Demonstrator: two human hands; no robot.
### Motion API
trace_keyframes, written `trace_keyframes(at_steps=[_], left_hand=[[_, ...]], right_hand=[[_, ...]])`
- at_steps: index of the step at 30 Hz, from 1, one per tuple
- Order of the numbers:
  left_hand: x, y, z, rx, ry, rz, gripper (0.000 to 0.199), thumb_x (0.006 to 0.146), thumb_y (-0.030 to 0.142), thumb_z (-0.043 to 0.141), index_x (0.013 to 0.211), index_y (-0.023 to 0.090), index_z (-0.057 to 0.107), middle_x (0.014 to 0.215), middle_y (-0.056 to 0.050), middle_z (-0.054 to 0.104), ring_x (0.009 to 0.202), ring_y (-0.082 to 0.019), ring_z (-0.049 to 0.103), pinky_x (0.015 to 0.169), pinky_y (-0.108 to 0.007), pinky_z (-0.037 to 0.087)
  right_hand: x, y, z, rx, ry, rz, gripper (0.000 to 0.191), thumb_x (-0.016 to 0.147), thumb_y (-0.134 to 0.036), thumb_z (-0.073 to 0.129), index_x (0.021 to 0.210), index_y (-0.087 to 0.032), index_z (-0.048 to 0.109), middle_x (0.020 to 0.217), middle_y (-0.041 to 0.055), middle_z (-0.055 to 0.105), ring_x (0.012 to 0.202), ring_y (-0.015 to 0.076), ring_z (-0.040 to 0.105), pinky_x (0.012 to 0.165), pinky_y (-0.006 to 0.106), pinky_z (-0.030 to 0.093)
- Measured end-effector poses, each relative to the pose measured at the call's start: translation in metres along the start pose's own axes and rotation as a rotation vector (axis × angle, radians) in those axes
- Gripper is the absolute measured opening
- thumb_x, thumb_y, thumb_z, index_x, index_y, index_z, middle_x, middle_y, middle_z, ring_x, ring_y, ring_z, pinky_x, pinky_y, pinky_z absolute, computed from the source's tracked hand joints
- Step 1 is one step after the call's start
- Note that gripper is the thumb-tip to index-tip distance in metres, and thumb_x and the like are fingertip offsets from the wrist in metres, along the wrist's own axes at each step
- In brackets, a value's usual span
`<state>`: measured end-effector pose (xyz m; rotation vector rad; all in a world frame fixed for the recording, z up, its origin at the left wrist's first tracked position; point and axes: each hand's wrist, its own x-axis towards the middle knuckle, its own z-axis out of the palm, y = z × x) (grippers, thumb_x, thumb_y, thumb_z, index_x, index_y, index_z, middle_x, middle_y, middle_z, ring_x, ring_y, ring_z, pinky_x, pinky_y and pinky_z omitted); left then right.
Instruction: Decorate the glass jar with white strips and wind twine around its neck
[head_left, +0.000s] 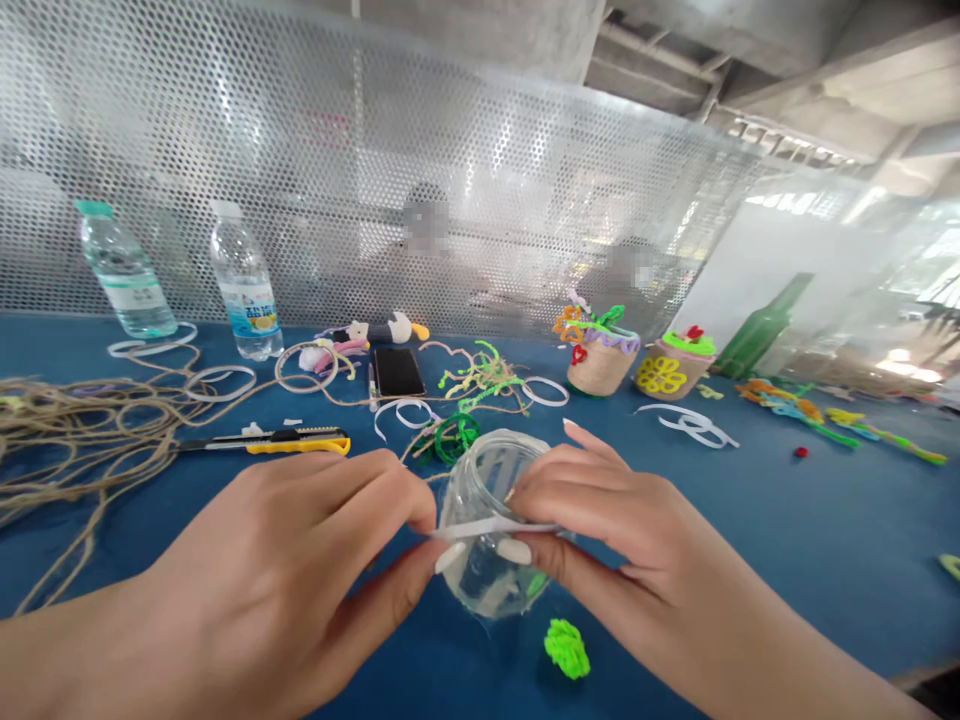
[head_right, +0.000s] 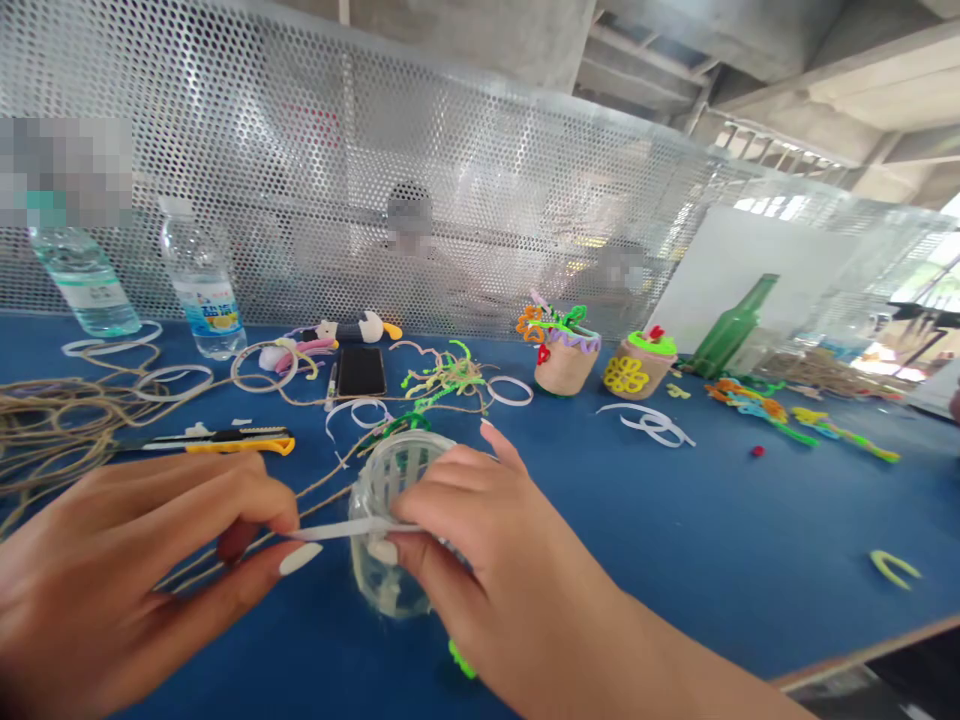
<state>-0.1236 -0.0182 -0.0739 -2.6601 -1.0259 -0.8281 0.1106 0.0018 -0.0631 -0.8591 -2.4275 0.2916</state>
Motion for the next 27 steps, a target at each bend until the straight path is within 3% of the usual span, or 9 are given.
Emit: trace_keyframes(at_steps=[5,11,22,27], left_hand=[[0.007,0.002,0.001,0.05,0.053,0.011,0.011,0.093,0.026,0.047,0.083,0.023,0.046,0.063,0.004,0.05,0.051,-0.013,0.05,0.048,-0.027,0.036],[0.017,0.002,0.003,0.048,0.133,0.034,0.017,0.092,0.021,0.044,0.076,0.02,0.047,0.06,0.004,0.05,0.047,-0.012,0.047,0.045,-0.025,0.035],[0.023,-0.005,0.009,0.013,0.122,0.001,0.015,0.09,0.021,0.047,0.075,0.017,0.049,0.06,0.004,0.05,0.047,-0.01,0.046,0.044,-0.023,0.033],[0.023,-0.008,0.013,-0.068,0.114,-0.058,0.014,0.088,0.022,0.049,0.075,0.018,0.049,0.056,0.006,0.048,0.045,-0.009,0.045,0.044,-0.022,0.031]], right_hand=[[0.002,0.008,-0.011,0.083,-0.099,-0.042,0.02,0.092,-0.014,0.052,0.073,-0.019,0.057,0.074,-0.0038,0.06,0.075,0.0112,0.055,0.096,0.036,0.032],[0.006,0.012,-0.014,0.161,-0.157,-0.026,0.017,0.09,-0.013,0.055,0.074,-0.018,0.056,0.077,-0.0049,0.059,0.082,0.0103,0.058,0.103,0.037,0.025],[0.001,0.018,-0.005,0.233,-0.073,-0.105,0.018,0.094,-0.018,0.05,0.079,-0.017,0.06,0.08,-0.0027,0.061,0.084,0.0109,0.057,0.105,0.036,0.022],[0.003,0.027,-0.001,0.354,-0.044,-0.141,0.021,0.095,-0.022,0.049,0.077,-0.016,0.057,0.072,-0.0023,0.055,0.071,0.0105,0.049,0.09,0.034,0.034]])
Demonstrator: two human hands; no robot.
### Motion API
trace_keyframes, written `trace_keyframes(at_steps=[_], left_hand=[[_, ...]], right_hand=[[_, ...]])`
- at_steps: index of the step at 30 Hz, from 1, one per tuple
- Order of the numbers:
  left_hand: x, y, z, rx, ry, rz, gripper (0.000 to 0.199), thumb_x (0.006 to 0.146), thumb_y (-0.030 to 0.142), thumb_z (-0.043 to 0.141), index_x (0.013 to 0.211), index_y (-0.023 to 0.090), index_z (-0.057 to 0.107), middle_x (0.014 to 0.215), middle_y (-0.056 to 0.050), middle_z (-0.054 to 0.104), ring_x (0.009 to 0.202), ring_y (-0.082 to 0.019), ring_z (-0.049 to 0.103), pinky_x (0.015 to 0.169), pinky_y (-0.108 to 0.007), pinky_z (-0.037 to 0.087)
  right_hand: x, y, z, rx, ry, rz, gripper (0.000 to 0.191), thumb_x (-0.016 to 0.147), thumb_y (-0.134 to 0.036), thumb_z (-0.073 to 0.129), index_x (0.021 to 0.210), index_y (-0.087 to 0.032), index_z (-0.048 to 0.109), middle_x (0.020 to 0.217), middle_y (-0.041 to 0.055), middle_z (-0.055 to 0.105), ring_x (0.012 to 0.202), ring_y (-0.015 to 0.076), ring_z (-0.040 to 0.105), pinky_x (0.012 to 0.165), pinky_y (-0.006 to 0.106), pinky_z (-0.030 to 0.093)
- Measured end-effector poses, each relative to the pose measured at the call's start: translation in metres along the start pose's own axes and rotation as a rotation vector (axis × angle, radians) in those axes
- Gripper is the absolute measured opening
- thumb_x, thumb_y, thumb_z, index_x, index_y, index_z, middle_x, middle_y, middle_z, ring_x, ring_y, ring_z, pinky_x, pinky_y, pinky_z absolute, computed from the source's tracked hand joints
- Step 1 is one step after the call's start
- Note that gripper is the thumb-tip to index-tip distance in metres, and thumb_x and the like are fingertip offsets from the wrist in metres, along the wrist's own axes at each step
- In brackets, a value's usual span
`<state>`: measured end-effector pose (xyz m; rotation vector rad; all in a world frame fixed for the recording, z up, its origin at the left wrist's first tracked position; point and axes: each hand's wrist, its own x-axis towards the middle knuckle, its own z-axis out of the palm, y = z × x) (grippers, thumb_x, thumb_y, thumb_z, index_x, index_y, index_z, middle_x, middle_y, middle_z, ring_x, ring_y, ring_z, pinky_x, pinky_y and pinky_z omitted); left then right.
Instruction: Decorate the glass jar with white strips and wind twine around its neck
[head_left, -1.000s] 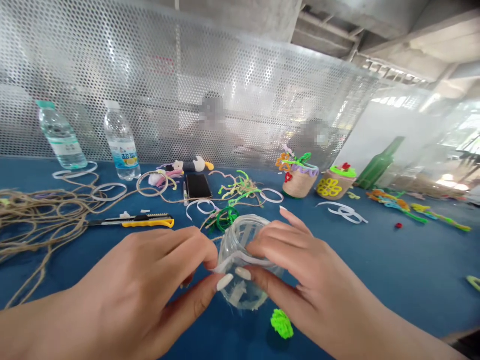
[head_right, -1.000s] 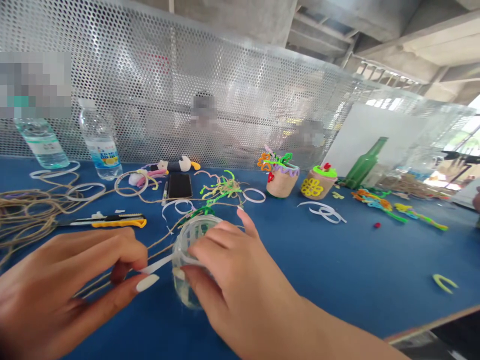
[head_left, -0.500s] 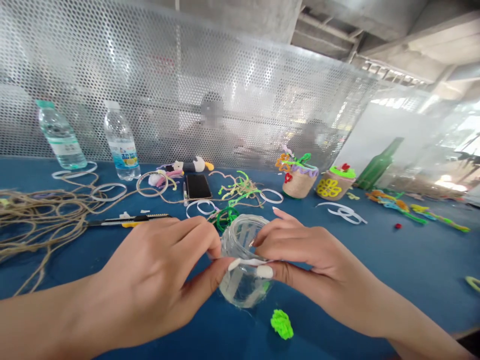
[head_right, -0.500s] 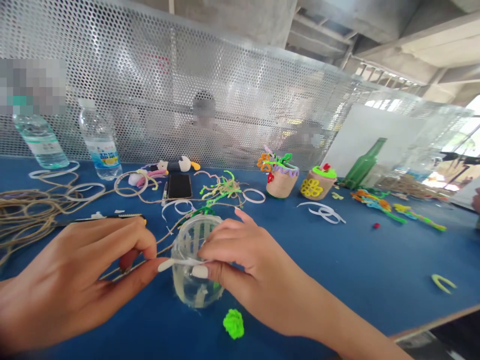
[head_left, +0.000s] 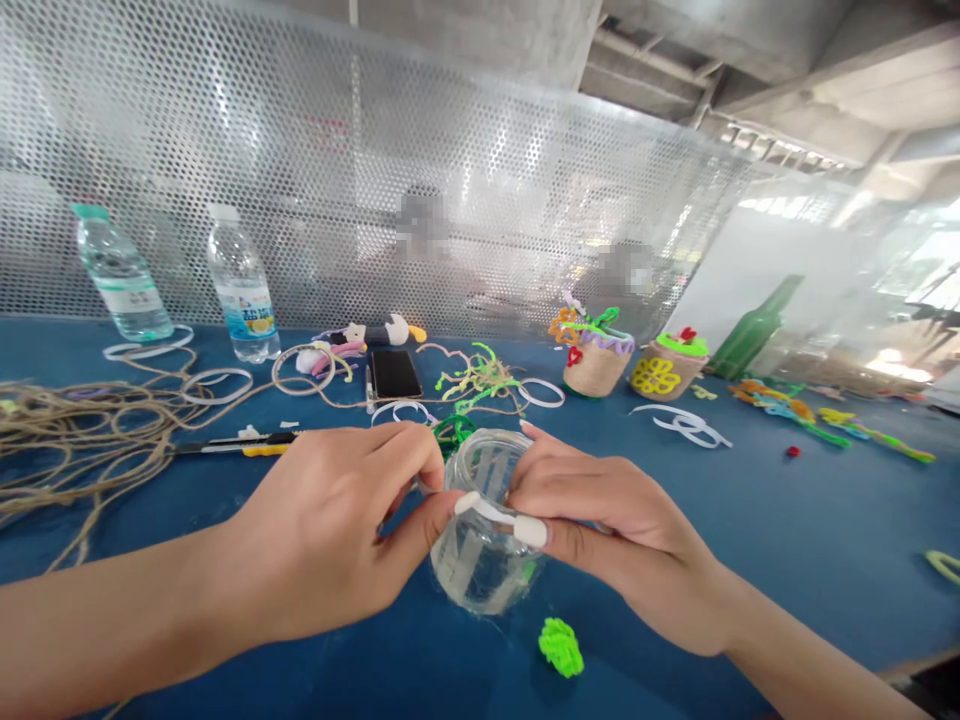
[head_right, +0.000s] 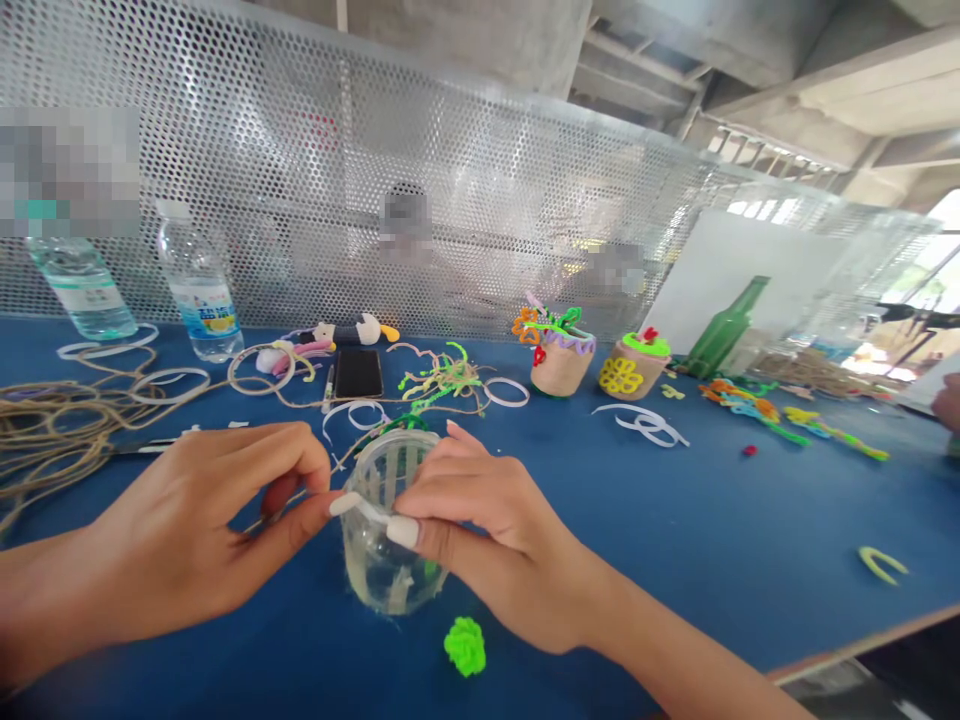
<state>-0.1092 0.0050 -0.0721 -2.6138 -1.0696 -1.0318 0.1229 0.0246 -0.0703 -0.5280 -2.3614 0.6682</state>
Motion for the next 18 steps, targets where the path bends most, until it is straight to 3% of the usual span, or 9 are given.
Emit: trace_keyframes(at_steps=[3,6,9,12,18], left_hand=[[0.001,0.0,0.003,-0.04,0.006,-0.021,0.014,0.088,0.021,0.05,0.075,0.018,0.05,0.055,0.007,0.047,0.044,-0.008,0.044,0.044,-0.021,0.031],[0.002,0.002,0.005,-0.046,0.033,-0.002,0.015,0.088,0.019,0.049,0.073,0.018,0.049,0.057,0.006,0.048,0.045,-0.008,0.045,0.045,-0.021,0.032],[0.001,0.003,0.004,-0.065,0.017,0.021,0.016,0.089,0.018,0.047,0.073,0.018,0.048,0.057,0.006,0.047,0.047,-0.008,0.045,0.045,-0.022,0.032],[-0.003,0.005,0.0,-0.091,-0.01,0.024,0.013,0.09,0.021,0.048,0.077,0.018,0.049,0.059,0.006,0.048,0.048,-0.008,0.045,0.046,-0.022,0.033],[-0.008,0.013,-0.008,-0.14,-0.094,-0.022,0.005,0.088,0.019,0.049,0.087,0.02,0.054,0.062,0.007,0.052,0.047,-0.008,0.047,0.046,-0.022,0.035]], right_hand=[[0.002,0.0,-0.004,0.041,-0.041,0.023,0.025,0.098,-0.025,0.04,0.078,-0.017,0.055,0.073,-0.0009,0.054,0.073,0.0121,0.047,0.076,0.03,0.038],[0.005,-0.007,-0.003,-0.051,-0.024,0.096,0.026,0.091,-0.036,0.053,0.074,-0.017,0.051,0.071,-0.0011,0.05,0.07,0.0124,0.044,0.066,0.027,0.038],[0.007,-0.015,0.005,-0.208,0.058,0.152,0.02,0.085,-0.035,0.063,0.085,-0.018,0.053,0.066,-0.0059,0.044,0.06,0.0091,0.043,0.081,0.03,0.041],[0.007,-0.02,0.01,-0.275,-0.005,0.134,0.006,0.092,-0.025,0.054,0.091,-0.019,0.052,0.068,-0.0068,0.046,0.064,0.0082,0.049,0.104,0.039,0.029],[0.009,-0.022,0.0,-0.282,-0.041,0.014,0.015,0.094,-0.016,0.049,0.079,-0.019,0.052,0.082,0.0001,0.057,0.097,0.0154,0.054,0.101,0.036,0.033]])
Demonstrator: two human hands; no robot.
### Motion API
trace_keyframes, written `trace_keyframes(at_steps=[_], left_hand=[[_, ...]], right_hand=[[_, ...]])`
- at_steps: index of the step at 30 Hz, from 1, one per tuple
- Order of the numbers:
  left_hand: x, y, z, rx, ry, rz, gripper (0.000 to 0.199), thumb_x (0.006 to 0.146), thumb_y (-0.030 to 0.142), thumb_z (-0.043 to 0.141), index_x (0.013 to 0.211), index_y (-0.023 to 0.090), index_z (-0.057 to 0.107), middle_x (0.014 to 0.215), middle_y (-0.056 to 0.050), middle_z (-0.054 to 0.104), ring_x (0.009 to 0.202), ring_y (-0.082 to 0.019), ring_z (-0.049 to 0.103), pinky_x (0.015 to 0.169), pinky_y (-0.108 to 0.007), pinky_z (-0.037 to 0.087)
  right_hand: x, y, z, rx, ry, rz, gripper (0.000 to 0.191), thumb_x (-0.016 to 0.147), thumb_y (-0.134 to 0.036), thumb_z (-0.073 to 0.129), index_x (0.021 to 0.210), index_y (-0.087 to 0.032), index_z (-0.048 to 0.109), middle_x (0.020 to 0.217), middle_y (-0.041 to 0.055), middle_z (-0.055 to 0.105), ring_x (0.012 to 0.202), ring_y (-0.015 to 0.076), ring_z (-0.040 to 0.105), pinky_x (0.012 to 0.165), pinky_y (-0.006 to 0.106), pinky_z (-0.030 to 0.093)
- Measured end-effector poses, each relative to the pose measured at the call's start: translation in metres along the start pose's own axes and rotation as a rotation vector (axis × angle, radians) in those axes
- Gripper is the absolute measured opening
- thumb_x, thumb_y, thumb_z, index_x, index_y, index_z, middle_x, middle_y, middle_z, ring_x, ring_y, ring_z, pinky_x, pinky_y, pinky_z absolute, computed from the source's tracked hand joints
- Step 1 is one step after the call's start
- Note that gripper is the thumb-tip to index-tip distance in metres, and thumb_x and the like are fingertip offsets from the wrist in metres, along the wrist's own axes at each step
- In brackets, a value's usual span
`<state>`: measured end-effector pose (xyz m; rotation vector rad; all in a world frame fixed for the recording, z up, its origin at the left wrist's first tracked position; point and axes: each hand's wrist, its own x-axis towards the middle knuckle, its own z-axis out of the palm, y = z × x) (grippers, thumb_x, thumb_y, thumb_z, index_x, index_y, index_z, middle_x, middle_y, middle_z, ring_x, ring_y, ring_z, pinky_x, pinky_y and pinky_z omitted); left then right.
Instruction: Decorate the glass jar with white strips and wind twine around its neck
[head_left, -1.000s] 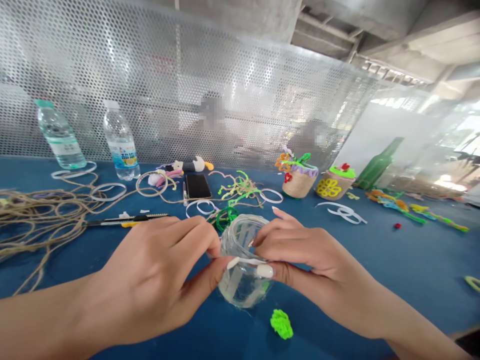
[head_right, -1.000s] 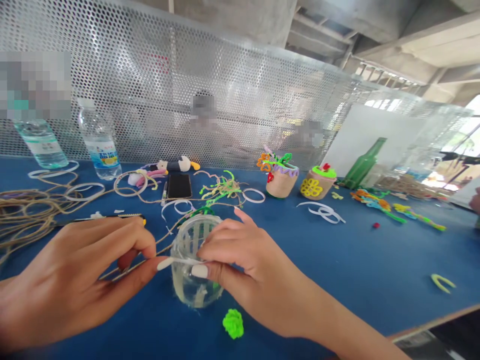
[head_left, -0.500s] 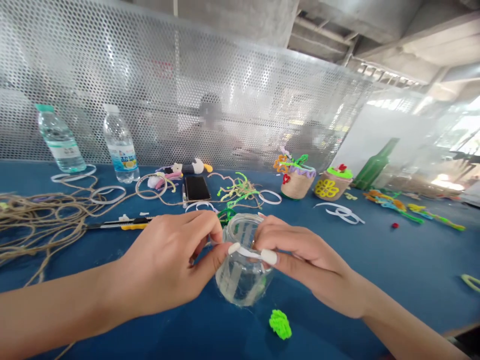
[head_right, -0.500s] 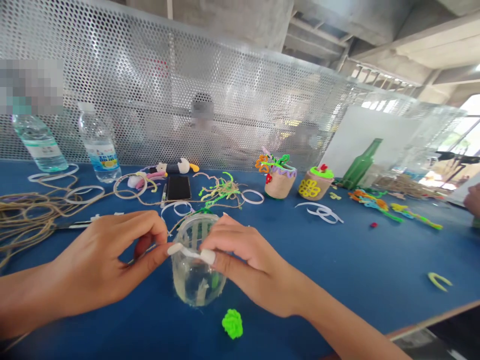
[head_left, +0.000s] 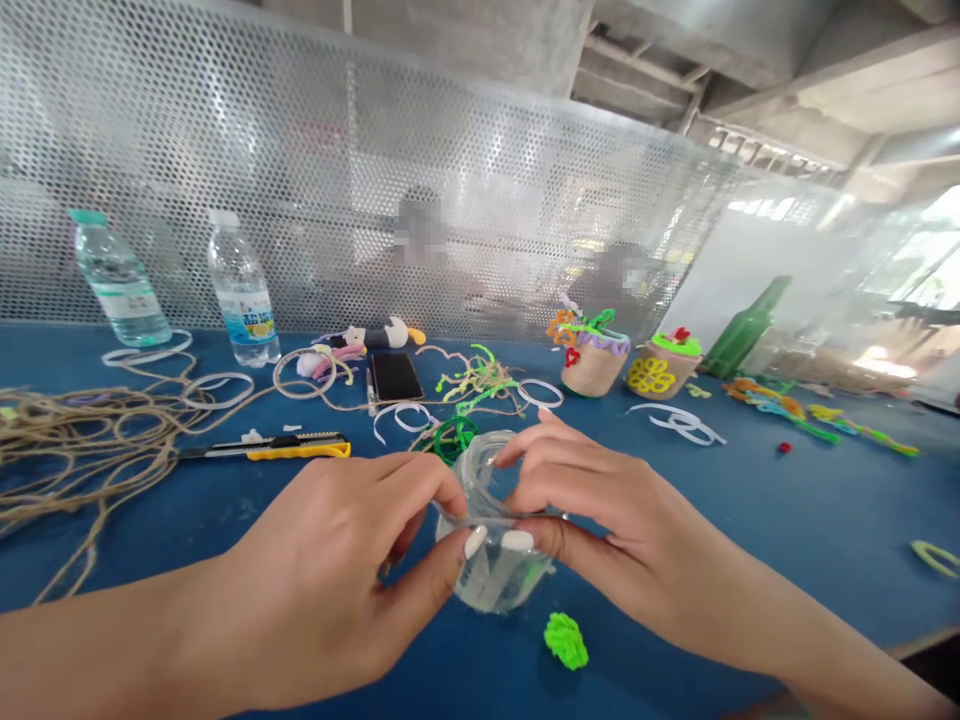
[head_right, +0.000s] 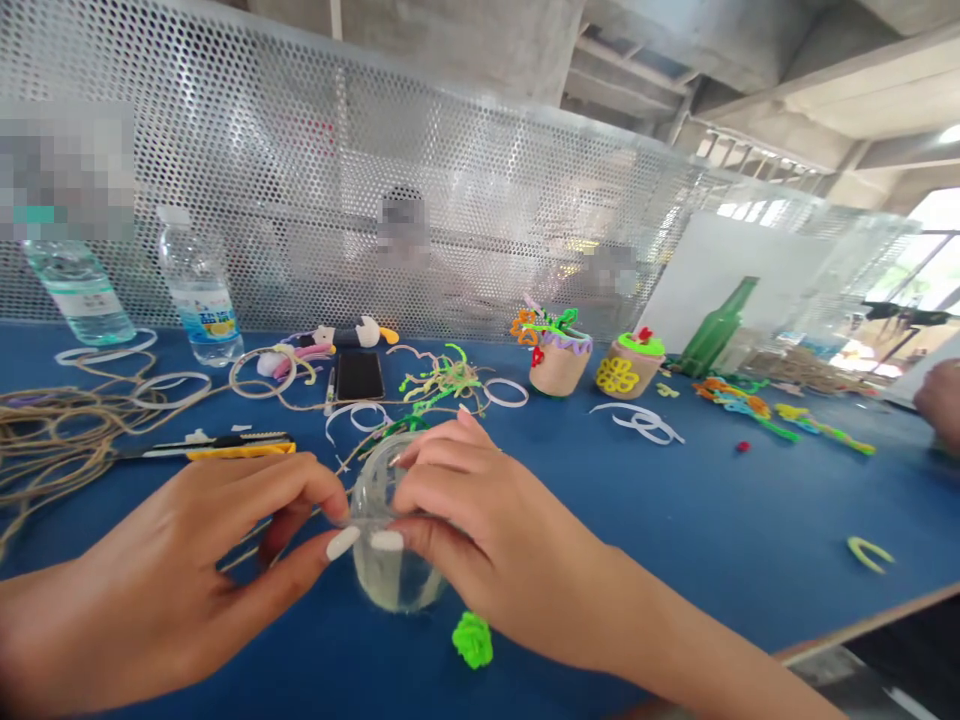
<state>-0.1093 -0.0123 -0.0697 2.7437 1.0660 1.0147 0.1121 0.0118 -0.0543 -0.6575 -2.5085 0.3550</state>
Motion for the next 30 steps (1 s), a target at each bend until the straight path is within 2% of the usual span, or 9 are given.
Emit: trace_keyframes(at_steps=[4,8,11,16,19,23,25,27,30], left_hand=[[0.001,0.0,0.003,-0.034,-0.008,-0.056,0.007,0.087,0.016,0.05,0.084,0.021,0.055,0.062,0.008,0.055,0.048,-0.007,0.048,0.047,-0.021,0.033],[0.004,-0.003,0.006,-0.037,0.019,-0.07,0.007,0.085,0.016,0.052,0.081,0.02,0.055,0.059,0.008,0.053,0.047,-0.007,0.047,0.047,-0.02,0.032],[0.005,-0.003,0.005,-0.025,0.029,-0.06,0.007,0.085,0.015,0.051,0.08,0.019,0.055,0.059,0.007,0.053,0.046,-0.007,0.045,0.046,-0.02,0.031],[0.004,-0.001,0.007,0.029,0.123,-0.026,0.009,0.085,0.015,0.05,0.078,0.019,0.055,0.054,0.006,0.045,0.046,-0.008,0.044,0.046,-0.021,0.032],[0.003,0.001,0.009,0.042,0.152,-0.065,0.009,0.084,0.014,0.053,0.077,0.019,0.057,0.052,0.007,0.043,0.044,-0.007,0.042,0.045,-0.02,0.032],[0.0,-0.001,0.01,0.105,0.2,-0.028,0.01,0.085,0.018,0.057,0.076,0.021,0.061,0.053,0.007,0.042,0.044,-0.007,0.04,0.048,-0.021,0.035],[-0.001,-0.006,0.006,0.131,0.235,-0.047,0.01,0.084,0.027,0.062,0.076,0.021,0.063,0.05,0.007,0.04,0.042,-0.007,0.039,0.046,-0.021,0.035],[-0.003,-0.014,-0.003,0.148,0.281,-0.125,0.019,0.08,0.037,0.065,0.072,0.02,0.061,0.048,0.008,0.04,0.04,-0.007,0.04,0.041,-0.02,0.033],[-0.007,-0.024,-0.019,0.184,0.348,-0.241,0.023,0.08,0.039,0.06,0.068,0.02,0.056,0.048,0.008,0.04,0.04,-0.006,0.041,0.04,-0.018,0.033]], right_hand=[[0.004,0.01,-0.005,0.099,-0.065,-0.018,0.016,0.093,-0.013,0.049,0.08,-0.018,0.056,0.085,0.0001,0.059,0.097,0.0141,0.056,0.105,0.04,0.029],[0.005,0.016,-0.004,0.13,-0.081,0.005,0.016,0.094,-0.018,0.049,0.08,-0.019,0.057,0.083,-0.0011,0.059,0.089,0.0127,0.057,0.109,0.044,0.023],[0.005,0.017,-0.003,0.135,-0.086,0.014,0.017,0.095,-0.02,0.048,0.081,-0.019,0.058,0.083,-0.0007,0.058,0.088,0.013,0.057,0.109,0.044,0.023],[0.005,0.016,-0.004,0.129,-0.101,0.004,0.018,0.096,-0.02,0.045,0.082,-0.018,0.057,0.081,0.0002,0.059,0.086,0.0132,0.056,0.106,0.04,0.028],[0.005,0.015,-0.004,0.108,-0.098,-0.014,0.019,0.097,-0.019,0.044,0.083,-0.018,0.057,0.081,0.0003,0.059,0.087,0.0127,0.056,0.107,0.04,0.026],[0.005,0.015,-0.003,0.084,-0.09,-0.027,0.018,0.097,-0.02,0.044,0.084,-0.018,0.056,0.084,0.0001,0.06,0.09,0.0128,0.057,0.109,0.043,0.023],[0.006,0.017,-0.004,0.079,-0.088,-0.034,0.017,0.097,-0.02,0.044,0.084,-0.018,0.056,0.085,0.0002,0.06,0.091,0.0133,0.057,0.109,0.045,0.022],[0.005,0.021,-0.006,0.085,-0.093,-0.044,0.016,0.096,-0.02,0.045,0.085,-0.019,0.057,0.087,0.0007,0.061,0.093,0.0138,0.057,0.108,0.045,0.025],[0.0,0.03,-0.011,0.126,-0.08,-0.069,0.015,0.095,-0.02,0.048,0.084,-0.018,0.058,0.088,0.0017,0.063,0.095,0.0141,0.058,0.106,0.042,0.029]])
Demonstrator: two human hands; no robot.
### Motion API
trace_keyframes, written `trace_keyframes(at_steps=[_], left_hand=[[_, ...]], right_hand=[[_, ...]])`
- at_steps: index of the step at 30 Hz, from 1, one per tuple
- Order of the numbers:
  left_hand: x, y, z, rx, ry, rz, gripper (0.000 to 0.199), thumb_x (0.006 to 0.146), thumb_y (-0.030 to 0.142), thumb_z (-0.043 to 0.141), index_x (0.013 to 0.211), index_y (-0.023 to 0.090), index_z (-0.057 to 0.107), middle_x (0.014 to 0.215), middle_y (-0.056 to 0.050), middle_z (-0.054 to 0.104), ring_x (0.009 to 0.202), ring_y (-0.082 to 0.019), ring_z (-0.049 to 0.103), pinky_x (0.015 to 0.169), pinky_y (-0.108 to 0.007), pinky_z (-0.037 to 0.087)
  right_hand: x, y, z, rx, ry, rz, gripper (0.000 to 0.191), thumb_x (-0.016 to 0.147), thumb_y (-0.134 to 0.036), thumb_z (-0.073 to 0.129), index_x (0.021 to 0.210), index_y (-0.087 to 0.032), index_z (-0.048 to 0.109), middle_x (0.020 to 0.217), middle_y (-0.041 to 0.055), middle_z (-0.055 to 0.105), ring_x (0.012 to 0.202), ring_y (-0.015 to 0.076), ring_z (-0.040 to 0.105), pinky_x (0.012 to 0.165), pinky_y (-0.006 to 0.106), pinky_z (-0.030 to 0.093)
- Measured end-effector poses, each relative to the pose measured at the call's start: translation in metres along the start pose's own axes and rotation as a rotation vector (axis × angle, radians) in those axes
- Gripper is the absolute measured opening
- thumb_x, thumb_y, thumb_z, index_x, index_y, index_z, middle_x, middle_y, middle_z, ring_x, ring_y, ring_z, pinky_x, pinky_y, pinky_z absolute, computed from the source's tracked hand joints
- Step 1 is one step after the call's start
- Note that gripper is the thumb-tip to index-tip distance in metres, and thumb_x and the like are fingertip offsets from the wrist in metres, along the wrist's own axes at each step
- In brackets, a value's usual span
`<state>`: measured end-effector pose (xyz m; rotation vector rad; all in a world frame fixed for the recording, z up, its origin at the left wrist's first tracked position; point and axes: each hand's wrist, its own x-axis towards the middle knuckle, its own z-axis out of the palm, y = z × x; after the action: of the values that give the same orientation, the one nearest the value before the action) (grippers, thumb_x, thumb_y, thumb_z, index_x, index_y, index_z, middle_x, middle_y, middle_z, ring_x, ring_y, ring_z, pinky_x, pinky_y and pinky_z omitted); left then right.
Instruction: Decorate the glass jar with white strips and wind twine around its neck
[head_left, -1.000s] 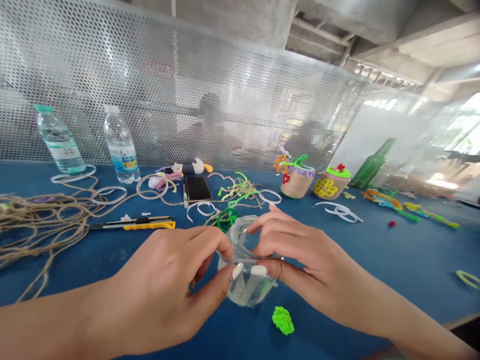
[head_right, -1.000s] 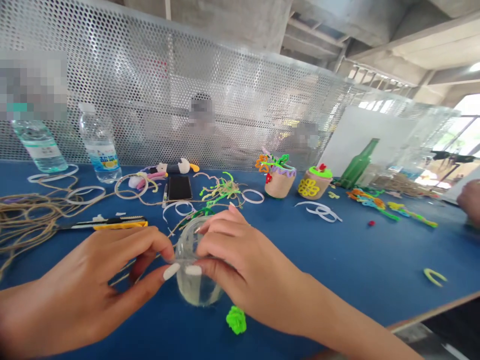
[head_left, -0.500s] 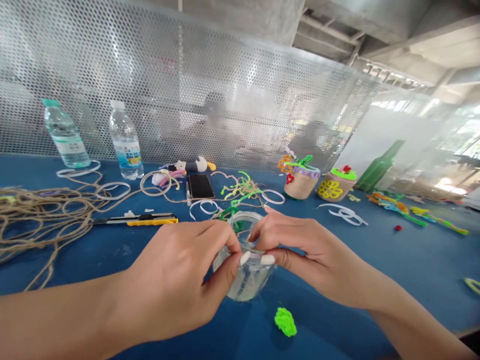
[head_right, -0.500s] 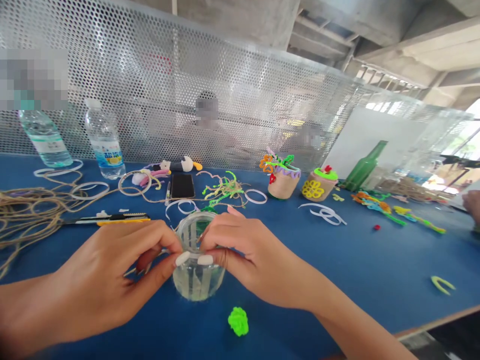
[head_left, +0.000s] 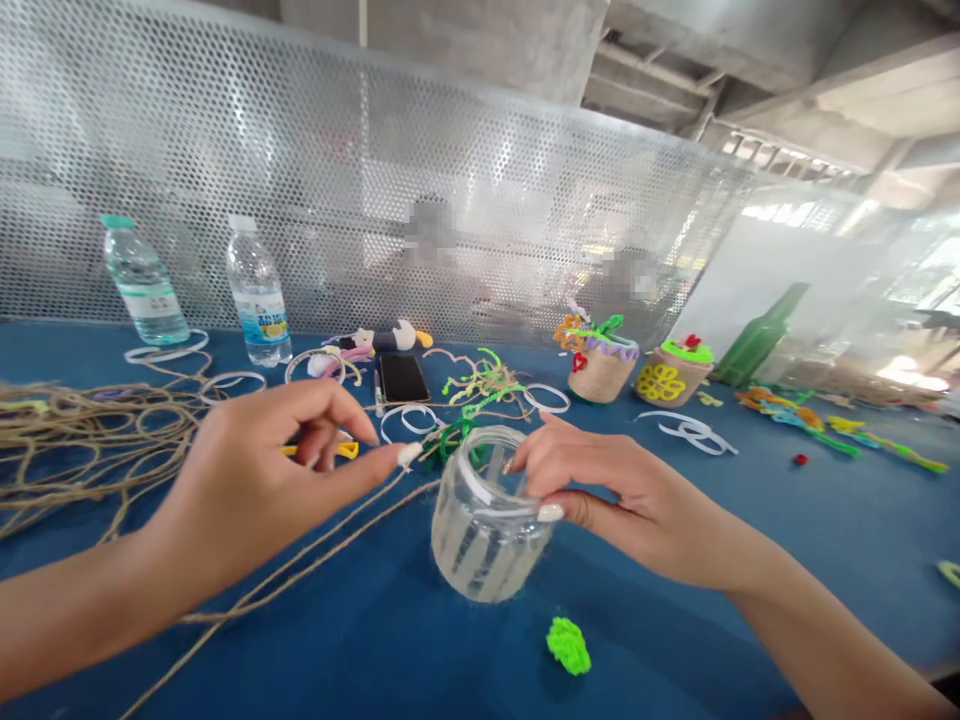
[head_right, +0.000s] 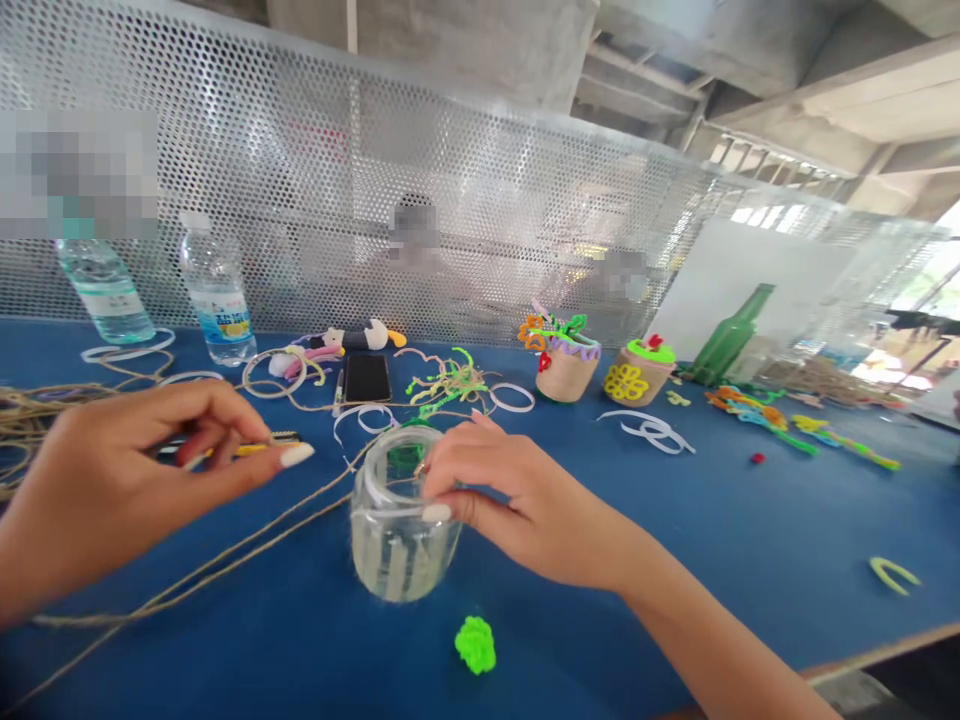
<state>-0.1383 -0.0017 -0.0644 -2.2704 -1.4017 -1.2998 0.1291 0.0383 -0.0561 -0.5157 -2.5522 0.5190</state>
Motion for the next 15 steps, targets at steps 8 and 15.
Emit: trace_keyframes(at_steps=[8,15], left_hand=[[-0.007,0.009,-0.001,-0.096,-0.24,0.186,0.044,0.075,0.029,0.073,0.111,0.023,0.05,0.105,-0.003,0.056,0.094,-0.017,0.059,0.08,-0.028,0.052],[-0.001,0.016,0.02,-0.292,-0.311,0.277,0.03,0.084,0.026,0.066,0.11,0.022,0.052,0.111,-0.005,0.053,0.104,-0.018,0.052,0.091,-0.033,0.047]], right_hand=[[-0.006,-0.005,0.0,-0.018,0.014,0.038,0.016,0.09,-0.026,0.057,0.105,-0.02,0.061,0.101,0.0049,0.066,0.109,0.0177,0.058,0.11,0.045,0.03],[0.001,-0.024,0.01,-0.121,0.064,0.059,0.014,0.09,-0.023,0.057,0.103,-0.022,0.061,0.097,0.003,0.066,0.109,0.0183,0.056,0.107,0.042,0.033]])
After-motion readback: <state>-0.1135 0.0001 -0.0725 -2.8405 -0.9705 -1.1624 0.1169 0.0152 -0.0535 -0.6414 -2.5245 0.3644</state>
